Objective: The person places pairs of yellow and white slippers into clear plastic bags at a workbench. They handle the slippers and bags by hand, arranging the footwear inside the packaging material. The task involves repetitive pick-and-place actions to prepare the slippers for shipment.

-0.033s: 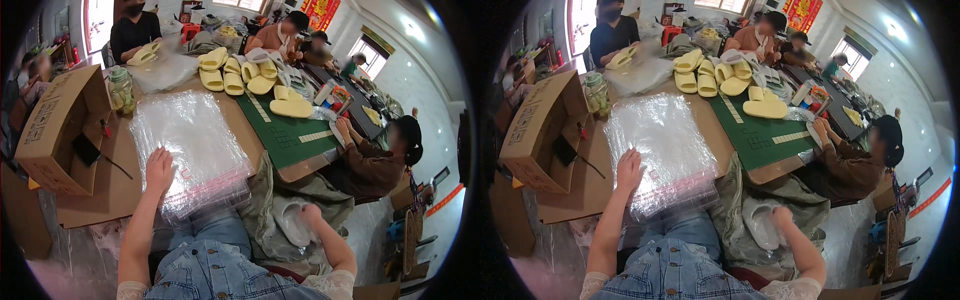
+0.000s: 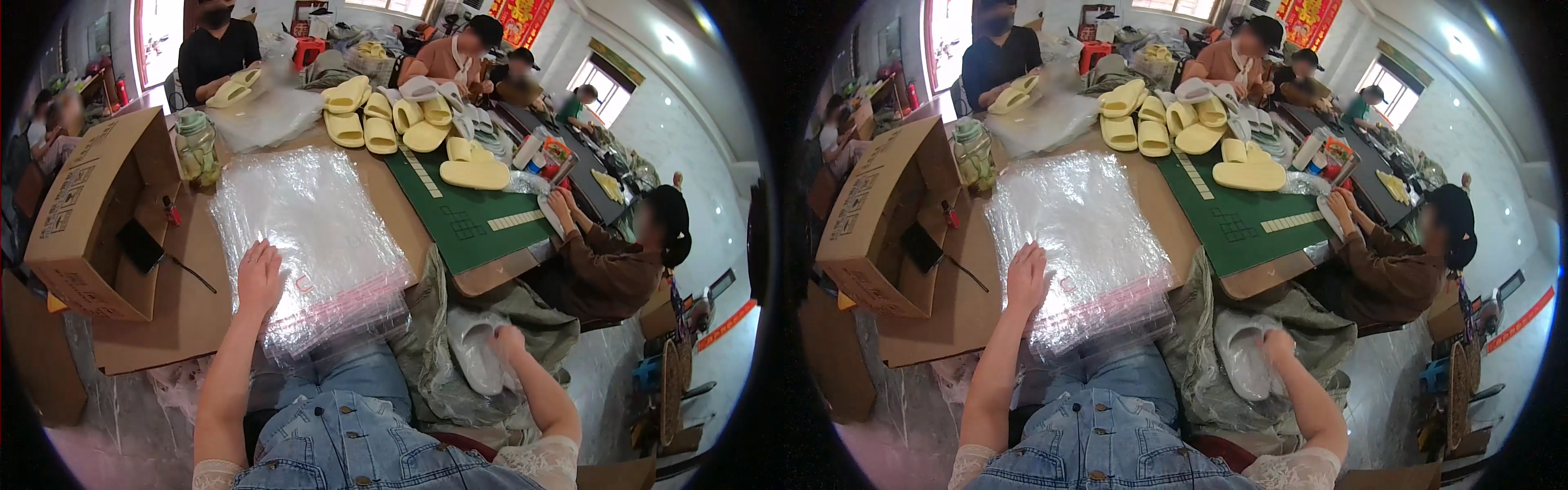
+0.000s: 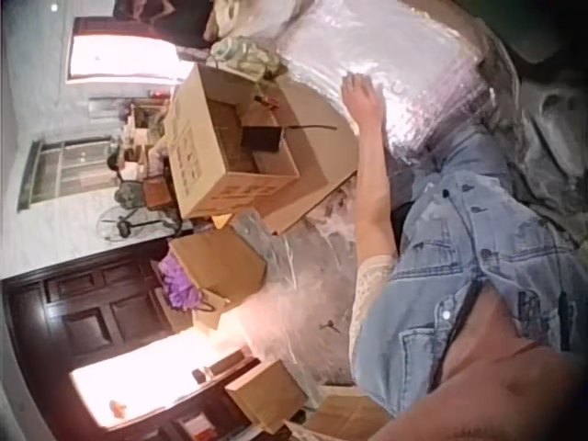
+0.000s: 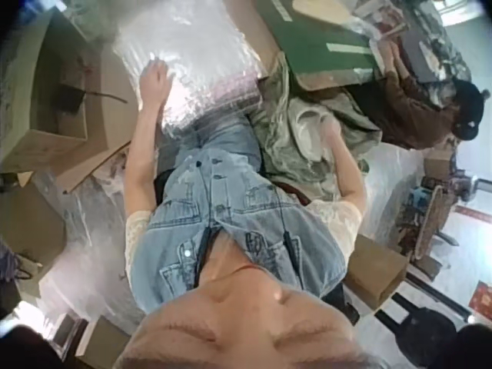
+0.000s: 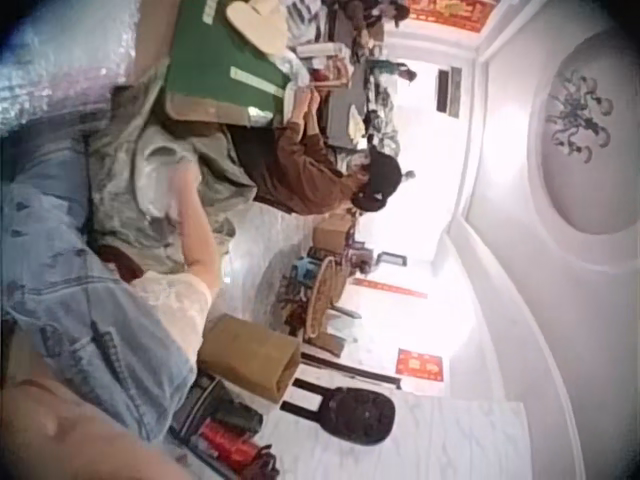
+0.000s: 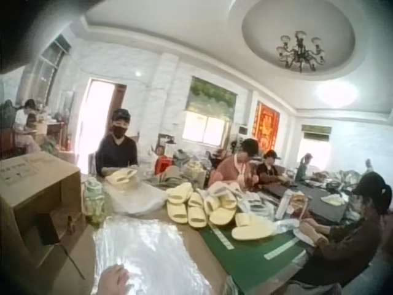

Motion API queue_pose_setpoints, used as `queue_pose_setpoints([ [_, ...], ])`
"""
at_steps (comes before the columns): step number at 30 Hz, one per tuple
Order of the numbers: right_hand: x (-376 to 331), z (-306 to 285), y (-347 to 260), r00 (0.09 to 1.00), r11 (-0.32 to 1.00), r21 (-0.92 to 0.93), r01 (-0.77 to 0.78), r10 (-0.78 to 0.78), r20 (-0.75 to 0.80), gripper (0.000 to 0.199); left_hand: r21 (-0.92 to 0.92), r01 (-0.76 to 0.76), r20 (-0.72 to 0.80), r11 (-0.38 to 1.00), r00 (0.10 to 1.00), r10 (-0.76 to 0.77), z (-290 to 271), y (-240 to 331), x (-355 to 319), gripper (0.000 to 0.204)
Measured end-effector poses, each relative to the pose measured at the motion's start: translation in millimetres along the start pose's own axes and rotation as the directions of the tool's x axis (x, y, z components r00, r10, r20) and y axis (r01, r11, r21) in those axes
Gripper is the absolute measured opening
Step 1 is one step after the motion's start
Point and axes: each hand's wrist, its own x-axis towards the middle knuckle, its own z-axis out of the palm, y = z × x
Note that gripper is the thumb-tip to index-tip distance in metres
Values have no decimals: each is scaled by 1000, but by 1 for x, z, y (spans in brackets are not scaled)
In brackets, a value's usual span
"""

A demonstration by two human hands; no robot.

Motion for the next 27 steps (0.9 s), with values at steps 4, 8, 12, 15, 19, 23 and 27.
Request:
queue_pose_setpoints([
  [4,28,7,-10,957,995,104,-11,41,-287,30,-6,-12,15,1000,1000,12,2,-2,2,35],
  [8,25,-19,-48,944,961,235,145,-64,-323,26,6,-13,17,1000,1000,13,-4,-3,0,35],
  [12,8,-54,-100,867,813,450,369,-127,-482,15,10,-30,4,1000,1000,30,-5,-4,-1,33],
  [15,-7,-75,-144,773,648,491,582,-253,-583,8,6,-53,-14,999,998,54,-2,-3,-1,31],
  [19,-10,-85,-210,512,516,240,822,-487,-708,8,5,-52,-44,999,998,52,-1,-2,-3,31],
  [23,2,-80,-271,456,416,251,874,-523,-720,16,-18,2,-38,1000,999,-2,-6,3,-4,37],
  [27,47,-66,-307,556,543,287,789,-434,-709,43,-40,35,-52,999,998,-37,-5,0,-5,36],
])
